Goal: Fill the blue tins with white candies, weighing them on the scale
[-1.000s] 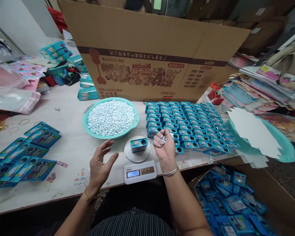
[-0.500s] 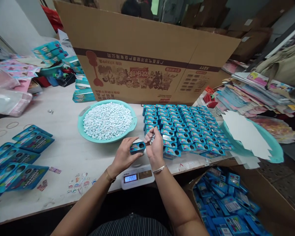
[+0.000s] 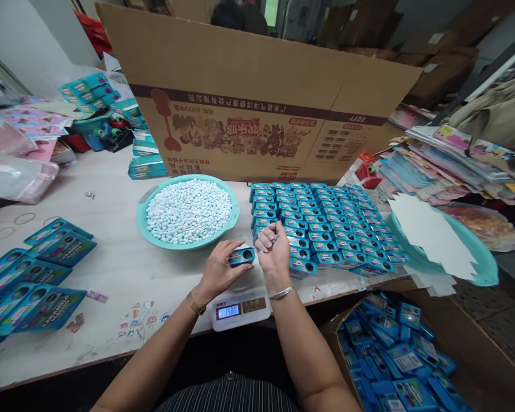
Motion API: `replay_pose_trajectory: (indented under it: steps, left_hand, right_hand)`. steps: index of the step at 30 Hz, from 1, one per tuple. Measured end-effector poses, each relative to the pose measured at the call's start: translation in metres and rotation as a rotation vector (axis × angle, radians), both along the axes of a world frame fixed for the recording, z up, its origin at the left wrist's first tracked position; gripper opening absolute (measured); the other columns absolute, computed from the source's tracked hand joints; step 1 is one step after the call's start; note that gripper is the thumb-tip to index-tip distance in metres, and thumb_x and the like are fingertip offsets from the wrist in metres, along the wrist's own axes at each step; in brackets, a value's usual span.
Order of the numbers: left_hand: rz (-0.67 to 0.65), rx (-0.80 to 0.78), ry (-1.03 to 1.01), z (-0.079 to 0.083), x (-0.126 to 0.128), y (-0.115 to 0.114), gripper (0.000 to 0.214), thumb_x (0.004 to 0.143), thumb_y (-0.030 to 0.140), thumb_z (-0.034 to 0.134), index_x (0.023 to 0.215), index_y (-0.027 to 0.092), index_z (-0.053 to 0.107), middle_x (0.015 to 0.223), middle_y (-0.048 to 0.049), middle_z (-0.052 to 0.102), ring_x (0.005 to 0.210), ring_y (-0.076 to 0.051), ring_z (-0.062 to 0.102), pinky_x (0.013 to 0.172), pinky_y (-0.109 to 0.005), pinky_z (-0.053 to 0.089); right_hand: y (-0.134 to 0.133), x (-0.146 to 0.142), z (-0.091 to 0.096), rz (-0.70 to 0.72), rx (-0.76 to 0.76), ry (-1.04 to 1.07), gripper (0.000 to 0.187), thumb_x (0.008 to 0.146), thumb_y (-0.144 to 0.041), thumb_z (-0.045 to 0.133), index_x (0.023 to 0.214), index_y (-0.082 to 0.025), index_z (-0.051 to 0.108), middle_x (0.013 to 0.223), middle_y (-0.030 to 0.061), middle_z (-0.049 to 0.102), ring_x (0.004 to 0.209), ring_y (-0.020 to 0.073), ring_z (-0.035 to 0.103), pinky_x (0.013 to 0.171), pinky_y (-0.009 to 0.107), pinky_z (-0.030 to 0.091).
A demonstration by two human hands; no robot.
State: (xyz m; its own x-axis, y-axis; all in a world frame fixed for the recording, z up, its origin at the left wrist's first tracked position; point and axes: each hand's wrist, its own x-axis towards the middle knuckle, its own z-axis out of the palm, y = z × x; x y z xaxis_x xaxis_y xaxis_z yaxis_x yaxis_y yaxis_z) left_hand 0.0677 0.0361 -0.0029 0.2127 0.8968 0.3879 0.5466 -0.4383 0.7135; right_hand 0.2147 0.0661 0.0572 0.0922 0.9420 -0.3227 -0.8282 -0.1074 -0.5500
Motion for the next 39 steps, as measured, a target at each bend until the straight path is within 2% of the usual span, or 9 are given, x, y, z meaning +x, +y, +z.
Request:
replay_pose_trajectory:
  steps: [3, 6, 11, 18, 29, 35, 39]
  left_hand:
    - [0.068, 0.025, -0.067, 0.0, -0.017, -0.009, 0.064, 0.076, 0.042, 0.077, 0.132, 0.022, 0.054, 0.124, -0.0116, 0.063, 0.116, -0.027, 0.058, 0.101, -0.046, 0.048]
    - [0.174, 0.024, -0.128, 0.0, -0.038, -0.022, 0.057, 0.08, 0.043, 0.073, 0.13, 0.023, 0.055, 0.125, -0.0107, 0.063, 0.118, -0.027, 0.058, 0.105, -0.047, 0.045]
    - [0.278, -0.004, -0.182, -0.002, -0.055, -0.037, 0.047, 0.083, 0.04, 0.072, 0.124, 0.021, 0.058, 0.119, -0.0102, 0.065, 0.114, -0.025, 0.06, 0.099, -0.045, 0.049]
    - [0.255, -0.01, -0.175, -0.004, -0.049, -0.039, 0.046, 0.083, 0.04, 0.07, 0.123, 0.02, 0.059, 0.118, -0.0106, 0.066, 0.113, -0.025, 0.061, 0.099, -0.045, 0.049]
    - [0.231, -0.04, -0.179, -0.011, -0.041, -0.039, 0.046, 0.082, 0.037, 0.071, 0.124, 0.023, 0.06, 0.116, -0.0091, 0.066, 0.11, -0.025, 0.061, 0.098, -0.044, 0.05]
    - [0.195, -0.046, -0.182, -0.012, -0.035, -0.039, 0.048, 0.08, 0.032, 0.073, 0.125, 0.023, 0.06, 0.117, -0.0088, 0.065, 0.111, -0.026, 0.06, 0.098, -0.044, 0.049]
    - [0.193, -0.05, -0.172, -0.012, -0.034, -0.039, 0.047, 0.08, 0.032, 0.073, 0.125, 0.023, 0.059, 0.117, -0.009, 0.065, 0.111, -0.025, 0.06, 0.098, -0.044, 0.049]
  right_hand:
    - [-0.006, 0.023, 0.005, -0.016, 0.032, 0.066, 0.032, 0.098, -0.029, 0.047, 0.066, -0.021, 0.044, 0.047, -0.0101, 0.028, 0.034, 0.0055, 0.025, 0.031, 0.016, 0.023]
    - [-0.013, 0.039, 0.006, -0.04, 0.082, 0.072, 0.03, 0.097, -0.029, 0.049, 0.069, -0.022, 0.045, 0.048, -0.0097, 0.03, 0.035, 0.0062, 0.027, 0.032, 0.017, 0.026]
    - [-0.016, 0.03, 0.009, -0.033, 0.08, 0.039, 0.03, 0.096, -0.03, 0.053, 0.068, -0.021, 0.044, 0.048, -0.0106, 0.027, 0.034, 0.0056, 0.026, 0.031, 0.016, 0.025]
    - [-0.011, 0.001, 0.012, -0.056, 0.06, -0.032, 0.032, 0.095, -0.032, 0.055, 0.067, -0.02, 0.045, 0.048, -0.0105, 0.029, 0.035, 0.0042, 0.024, 0.03, 0.015, 0.022]
    - [-0.006, -0.016, 0.003, -0.017, 0.075, -0.141, 0.034, 0.088, -0.041, 0.062, 0.067, -0.021, 0.046, 0.05, -0.0107, 0.029, 0.036, 0.0039, 0.023, 0.031, 0.015, 0.022]
    - [-0.008, -0.029, -0.001, -0.073, 0.093, -0.313, 0.035, 0.083, -0.044, 0.067, 0.065, -0.02, 0.049, 0.05, -0.0098, 0.031, 0.039, 0.0041, 0.028, 0.037, 0.015, 0.029]
    - [-0.007, -0.03, -0.002, -0.067, 0.097, -0.324, 0.037, 0.083, -0.045, 0.067, 0.063, -0.02, 0.05, 0.049, -0.0097, 0.031, 0.04, 0.0041, 0.028, 0.039, 0.015, 0.031]
